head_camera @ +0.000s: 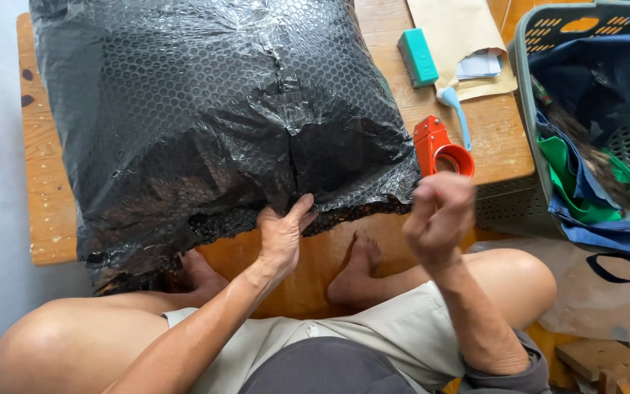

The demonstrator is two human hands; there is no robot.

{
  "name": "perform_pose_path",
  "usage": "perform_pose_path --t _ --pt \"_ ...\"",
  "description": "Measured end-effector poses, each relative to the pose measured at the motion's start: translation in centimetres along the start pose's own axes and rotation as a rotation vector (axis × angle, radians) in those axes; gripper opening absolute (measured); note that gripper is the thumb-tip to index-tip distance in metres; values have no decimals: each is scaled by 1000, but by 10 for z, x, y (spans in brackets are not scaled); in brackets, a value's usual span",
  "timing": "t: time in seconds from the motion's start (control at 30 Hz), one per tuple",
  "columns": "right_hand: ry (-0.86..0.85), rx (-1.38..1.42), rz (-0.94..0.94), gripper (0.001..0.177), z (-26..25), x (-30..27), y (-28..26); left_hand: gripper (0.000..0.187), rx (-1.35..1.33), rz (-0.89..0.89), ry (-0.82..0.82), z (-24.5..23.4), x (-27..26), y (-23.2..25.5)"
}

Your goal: Wrapping a large item in black bubble wrap and securing it with adhesive tape using a dispenser.

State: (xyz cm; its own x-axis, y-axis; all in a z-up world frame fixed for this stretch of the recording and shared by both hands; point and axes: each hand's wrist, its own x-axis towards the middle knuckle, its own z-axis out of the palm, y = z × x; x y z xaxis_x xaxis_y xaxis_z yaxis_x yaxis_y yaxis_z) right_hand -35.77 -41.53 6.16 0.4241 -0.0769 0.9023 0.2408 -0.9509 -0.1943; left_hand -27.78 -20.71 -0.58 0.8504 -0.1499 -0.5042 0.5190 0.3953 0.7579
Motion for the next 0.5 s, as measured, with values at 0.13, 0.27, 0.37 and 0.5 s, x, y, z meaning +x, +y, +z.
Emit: perform_pose_path --t 0.13,0.27,0.37,0.5 --pt "-324 -211 240 27 -26 -5 65 35 -15 5 4 -5 12 -12" --pt "-670 -466 478 24 -5 -65 106 35 1 -4 -6 -6 14 -18" --pt "-777 -599 530 24 2 -62 99 35 37 -24 -20 -8 9 -23" --pt "-616 -274 904 32 -38 -8 64 53 226 -189 -106 -3 -34 -2"
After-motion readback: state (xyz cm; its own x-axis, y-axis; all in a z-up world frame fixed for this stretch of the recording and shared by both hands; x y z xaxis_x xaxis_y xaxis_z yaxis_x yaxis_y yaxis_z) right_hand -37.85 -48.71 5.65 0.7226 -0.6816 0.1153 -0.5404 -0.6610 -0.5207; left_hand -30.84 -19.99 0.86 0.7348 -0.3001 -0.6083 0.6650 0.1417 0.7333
